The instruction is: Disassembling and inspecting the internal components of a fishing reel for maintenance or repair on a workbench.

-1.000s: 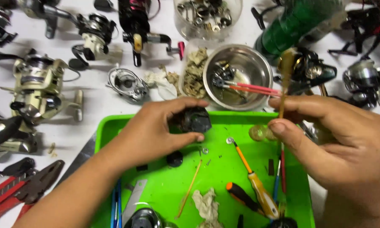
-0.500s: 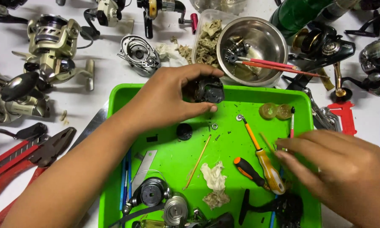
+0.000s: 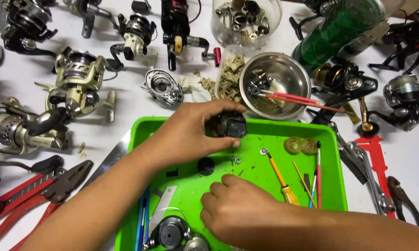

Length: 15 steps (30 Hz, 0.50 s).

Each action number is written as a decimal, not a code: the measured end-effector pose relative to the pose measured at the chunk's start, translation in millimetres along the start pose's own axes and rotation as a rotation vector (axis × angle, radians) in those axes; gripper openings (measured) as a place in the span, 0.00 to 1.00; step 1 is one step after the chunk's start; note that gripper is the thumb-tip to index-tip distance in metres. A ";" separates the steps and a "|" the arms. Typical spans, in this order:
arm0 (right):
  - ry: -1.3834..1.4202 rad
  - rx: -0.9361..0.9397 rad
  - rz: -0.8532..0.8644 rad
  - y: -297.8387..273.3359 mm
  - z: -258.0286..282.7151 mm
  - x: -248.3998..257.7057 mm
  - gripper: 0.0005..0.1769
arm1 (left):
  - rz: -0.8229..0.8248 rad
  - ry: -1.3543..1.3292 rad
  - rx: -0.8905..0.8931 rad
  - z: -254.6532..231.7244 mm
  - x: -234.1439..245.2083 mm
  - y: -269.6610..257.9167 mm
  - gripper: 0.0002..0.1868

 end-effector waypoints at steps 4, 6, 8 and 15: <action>0.002 0.051 -0.134 -3.4 2.9 5.3 0.09 | -0.005 0.004 -0.026 -0.6 0.4 0.2 0.29; -0.035 0.075 -0.177 -5.7 4.2 5.2 0.10 | -0.005 0.016 -0.015 -0.8 1.1 0.0 0.29; -0.056 0.101 -0.188 -7.5 5.4 2.3 0.12 | 0.001 0.012 0.011 -0.6 1.0 0.1 0.28; 0.023 0.083 -0.190 -16.5 -6.3 21.5 0.05 | -0.005 -0.016 -0.001 -1.5 0.6 -0.2 0.28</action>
Point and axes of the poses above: each hand's wrist, its own y-axis towards the middle knuckle, its own x-axis out of the back of the hand, z = x × y, the point moved 8 cm from there along y, towards the middle knuckle, and after that the axes turned 8 degrees about z, right-handed, at the moved point
